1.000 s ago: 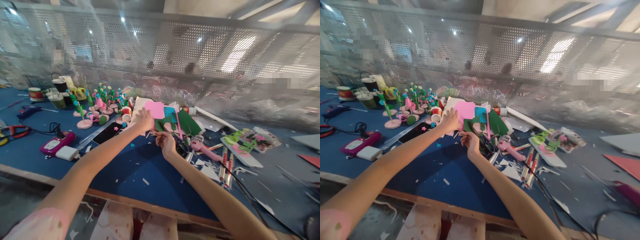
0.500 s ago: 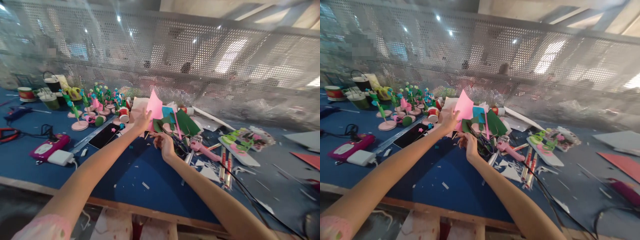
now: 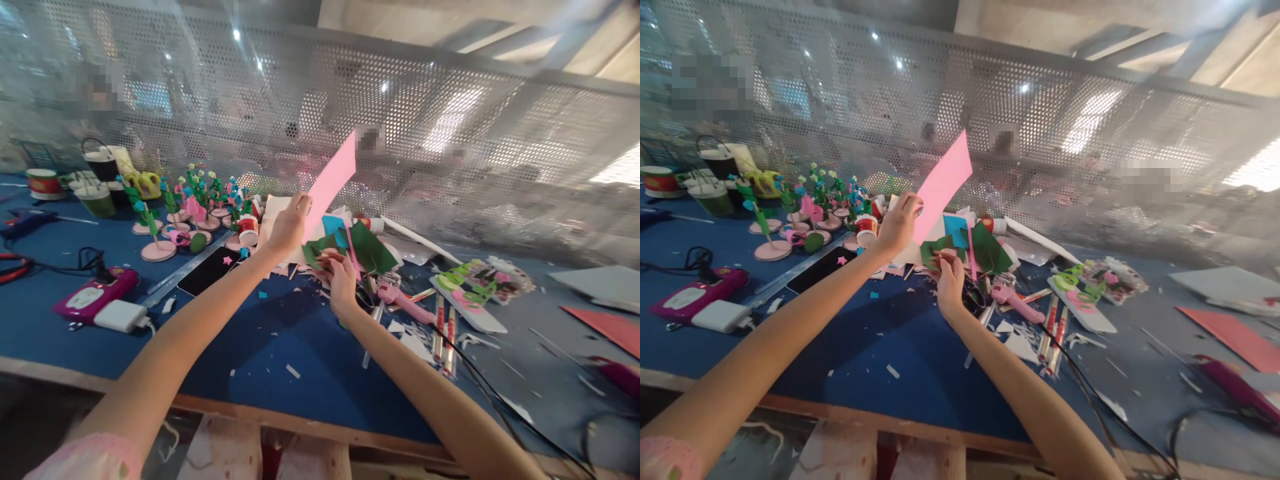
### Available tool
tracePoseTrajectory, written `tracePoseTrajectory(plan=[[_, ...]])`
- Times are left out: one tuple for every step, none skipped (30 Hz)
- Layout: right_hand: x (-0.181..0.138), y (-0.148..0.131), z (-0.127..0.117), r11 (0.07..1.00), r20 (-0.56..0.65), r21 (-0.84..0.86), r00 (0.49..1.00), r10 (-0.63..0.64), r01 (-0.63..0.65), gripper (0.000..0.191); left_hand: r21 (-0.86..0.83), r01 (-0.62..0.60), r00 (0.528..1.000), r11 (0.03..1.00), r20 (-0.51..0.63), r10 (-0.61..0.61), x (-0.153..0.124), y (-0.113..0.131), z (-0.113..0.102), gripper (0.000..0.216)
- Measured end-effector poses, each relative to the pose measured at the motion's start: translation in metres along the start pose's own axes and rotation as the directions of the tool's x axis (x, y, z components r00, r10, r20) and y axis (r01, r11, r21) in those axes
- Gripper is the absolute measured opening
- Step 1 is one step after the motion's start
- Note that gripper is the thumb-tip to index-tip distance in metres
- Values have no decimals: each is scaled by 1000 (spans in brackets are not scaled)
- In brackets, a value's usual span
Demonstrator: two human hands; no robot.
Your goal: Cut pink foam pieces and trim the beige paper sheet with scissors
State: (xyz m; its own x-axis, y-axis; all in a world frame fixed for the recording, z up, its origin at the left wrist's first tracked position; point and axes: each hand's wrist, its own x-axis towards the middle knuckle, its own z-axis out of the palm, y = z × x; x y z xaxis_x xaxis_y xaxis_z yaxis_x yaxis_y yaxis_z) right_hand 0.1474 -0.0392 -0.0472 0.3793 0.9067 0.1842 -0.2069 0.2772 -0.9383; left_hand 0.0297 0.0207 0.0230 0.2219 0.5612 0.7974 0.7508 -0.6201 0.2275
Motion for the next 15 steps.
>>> tracePoseTrajectory(plan=[[4,-6,1,1000,-17,-13,1000,5,-5,20,-108,2,996,994,-85,-11,4,-3,-3,18],[10,-13,3,999,-44,-34,999,-1,-1,22,-205,-6,986,979,-162,-27,7,-5,-4,15],[17,-22,5,998,-63,-63,998,-14,10,22,-286,-14,973,958,-225,-53,9,-8,-4,12],[24,-31,7,994,-56,-106,998,-24,18,24,-353,-13,960,936,-267,-88,10,-10,-4,12],[33,-41,10,992,-55,-126,998,-30,23,27,-409,-2,951,912,-283,-125,10,-12,-2,13],[41,-51,13,991,-38,-131,999,-28,23,30,-458,20,947,889,-275,-163,9,-13,1,15],[50,-59,15,993,26,-117,999,-28,31,33,-503,46,949,863,-248,-195,8,-14,3,16],[59,-66,17,995,105,-94,994,-30,40,34,-544,71,954,836,-209,-217,6,-15,7,18],[68,-71,18,995,180,-84,983,-37,53,34,-579,92,959,810,-169,-229,4,-16,10,19],[76,-73,18,993,235,-97,971,-40,64,33,-608,105,966,787,-126,-227,2,-17,13,21],[83,-74,17,989,259,-120,965,-49,83,32,-632,118,973,765,-81,-217,0,-19,16,22],[90,-73,14,981,250,-156,966,-72,113,31,-650,141,979,746,-23,-205,-1,-21,18,24],[96,-72,10,967,215,-207,971,-101,147,30,-657,180,980,732,53,-194,-2,-24,21,27],[102,-71,3,942,165,-276,975,-148,190,29,-643,243,970,726,145,-196,-3,-27,23,30],[107,-71,-5,899,128,-366,970,-206,239,29,-591,318,947,742,240,-215,-3,-30,25,33]])
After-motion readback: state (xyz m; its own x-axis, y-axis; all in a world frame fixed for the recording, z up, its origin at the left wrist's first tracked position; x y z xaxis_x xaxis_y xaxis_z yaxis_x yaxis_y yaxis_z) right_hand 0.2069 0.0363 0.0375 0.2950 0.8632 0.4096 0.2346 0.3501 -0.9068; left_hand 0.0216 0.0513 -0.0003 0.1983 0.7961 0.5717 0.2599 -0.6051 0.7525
